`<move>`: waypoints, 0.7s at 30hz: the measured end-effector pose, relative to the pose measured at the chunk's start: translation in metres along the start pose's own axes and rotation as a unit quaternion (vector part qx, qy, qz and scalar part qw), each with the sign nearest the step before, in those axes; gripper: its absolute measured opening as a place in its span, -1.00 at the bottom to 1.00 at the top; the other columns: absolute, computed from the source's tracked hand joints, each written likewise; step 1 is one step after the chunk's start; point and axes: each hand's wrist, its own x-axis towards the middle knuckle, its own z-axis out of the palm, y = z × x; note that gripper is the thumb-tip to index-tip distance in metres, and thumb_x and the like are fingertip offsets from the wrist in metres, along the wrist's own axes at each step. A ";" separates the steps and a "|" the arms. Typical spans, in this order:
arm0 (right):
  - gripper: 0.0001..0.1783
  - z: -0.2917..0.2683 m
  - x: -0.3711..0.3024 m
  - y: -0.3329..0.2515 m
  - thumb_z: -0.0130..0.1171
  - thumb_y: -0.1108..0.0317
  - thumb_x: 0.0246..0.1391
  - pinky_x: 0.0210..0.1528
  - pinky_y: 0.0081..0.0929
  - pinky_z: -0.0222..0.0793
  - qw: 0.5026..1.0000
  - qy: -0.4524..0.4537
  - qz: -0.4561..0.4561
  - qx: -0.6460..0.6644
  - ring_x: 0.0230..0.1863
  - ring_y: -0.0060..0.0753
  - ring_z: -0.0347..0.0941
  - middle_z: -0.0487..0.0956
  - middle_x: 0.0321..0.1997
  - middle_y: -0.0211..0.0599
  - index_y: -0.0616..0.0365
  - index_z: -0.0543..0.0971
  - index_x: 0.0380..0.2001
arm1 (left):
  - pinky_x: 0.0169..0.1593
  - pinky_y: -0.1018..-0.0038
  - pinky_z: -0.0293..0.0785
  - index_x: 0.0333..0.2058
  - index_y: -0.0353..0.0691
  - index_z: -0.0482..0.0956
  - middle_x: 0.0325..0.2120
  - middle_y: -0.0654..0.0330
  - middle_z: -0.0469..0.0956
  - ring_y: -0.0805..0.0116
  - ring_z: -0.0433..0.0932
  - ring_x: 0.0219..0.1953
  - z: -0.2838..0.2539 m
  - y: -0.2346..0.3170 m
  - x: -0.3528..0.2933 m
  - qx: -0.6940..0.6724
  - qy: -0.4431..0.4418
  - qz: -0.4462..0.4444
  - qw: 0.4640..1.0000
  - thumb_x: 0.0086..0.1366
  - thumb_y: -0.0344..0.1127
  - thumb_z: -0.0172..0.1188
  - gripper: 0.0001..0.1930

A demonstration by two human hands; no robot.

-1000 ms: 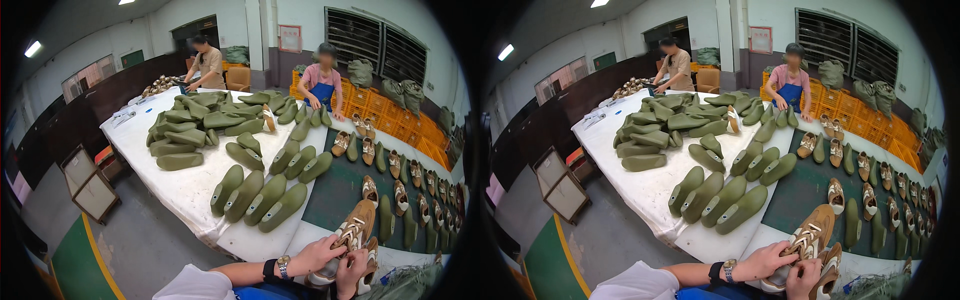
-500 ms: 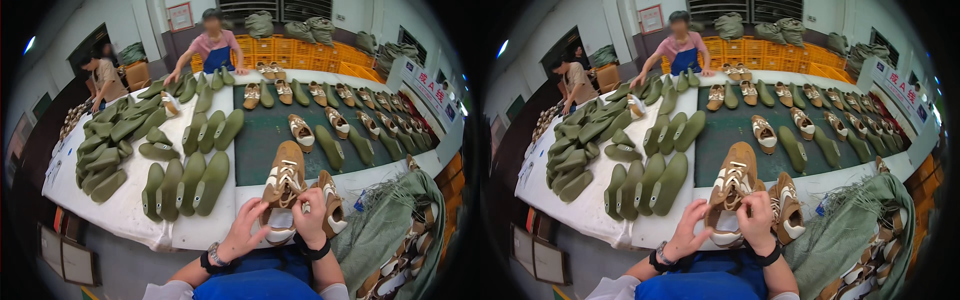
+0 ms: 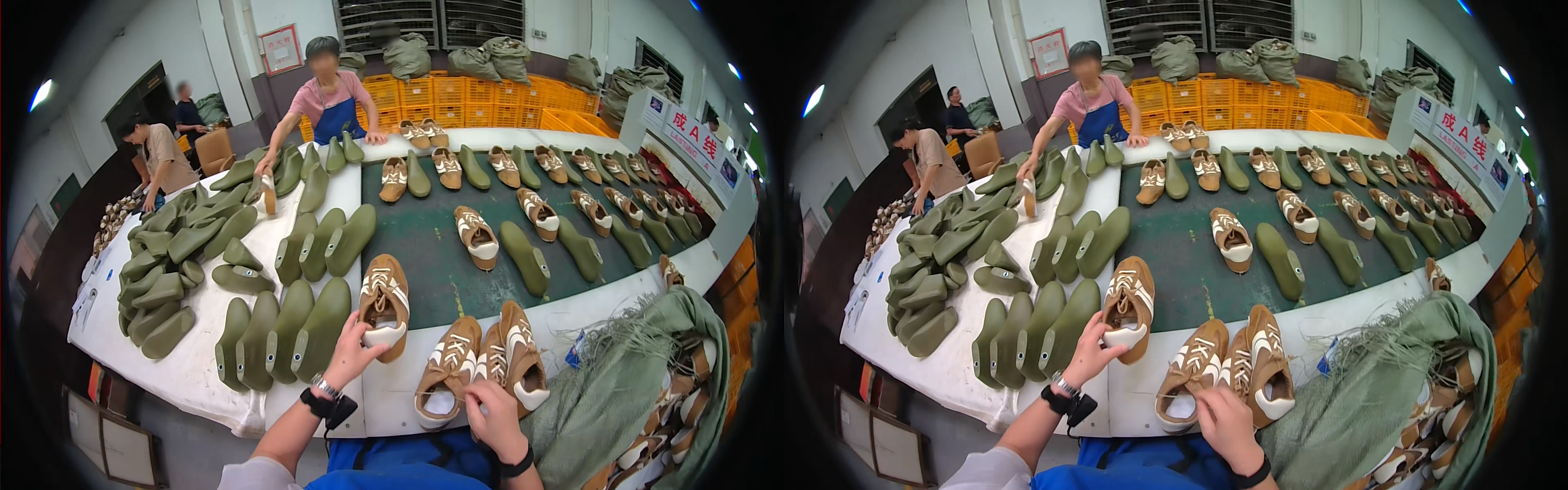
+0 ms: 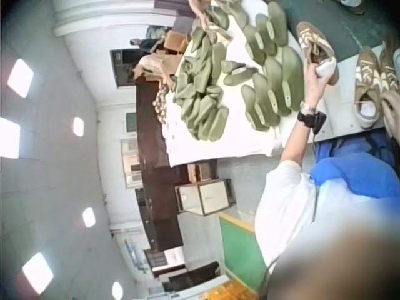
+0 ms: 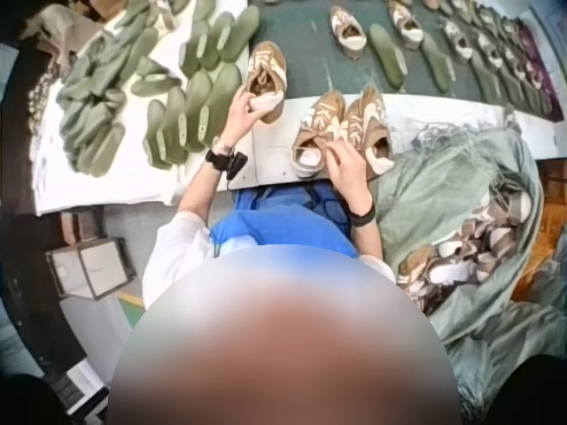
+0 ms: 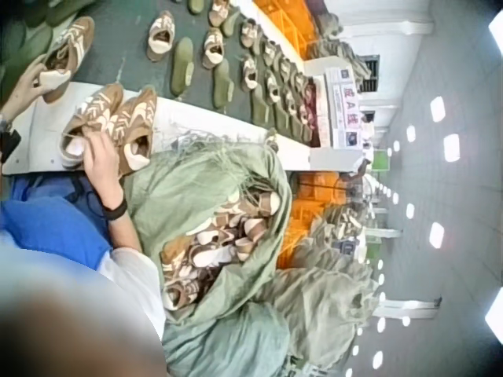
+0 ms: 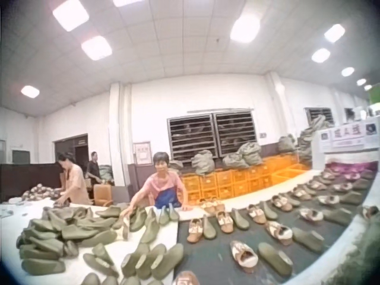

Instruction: The person inserts green shoe lasts into brown and white sneakers, ties the laces, and places the finished shoes into a large green sack. The person also moves and organizes shoe lasts on the table while coworkers work nearby.

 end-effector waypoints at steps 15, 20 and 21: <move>-0.88 -0.017 -0.007 0.025 0.15 0.59 -0.06 -0.33 -0.35 0.43 0.998 0.007 0.061 0.019 -0.38 -0.07 0.53 0.57 -0.40 -0.09 0.28 0.56 -0.37 | 0.07 0.23 0.39 -0.01 -0.23 0.43 -0.06 -0.02 0.44 -0.01 0.42 0.01 0.019 -0.079 0.104 0.251 -0.035 0.059 0.966 0.07 -0.16 0.30 -0.48; -0.89 -0.013 -0.007 0.031 0.15 0.58 -0.06 -0.35 -0.33 0.42 0.998 0.010 0.058 0.034 -0.40 -0.05 0.52 0.57 -0.42 -0.09 0.27 0.56 -0.38 | 0.02 0.24 0.43 0.07 -0.21 0.37 -0.06 0.01 0.48 0.01 0.42 0.01 -0.079 -0.068 0.010 0.333 -0.052 -0.091 0.937 0.01 -0.19 0.33 -0.37; -0.89 -0.012 -0.007 0.031 0.16 0.58 -0.06 -0.35 -0.33 0.42 0.998 0.009 0.055 0.041 -0.40 -0.05 0.52 0.57 -0.43 -0.09 0.27 0.56 -0.39 | 0.03 0.25 0.42 0.12 -0.20 0.33 -0.03 -0.01 0.47 -0.01 0.43 0.02 -0.086 -0.070 -0.005 0.309 -0.071 -0.151 0.936 0.01 -0.22 0.33 -0.33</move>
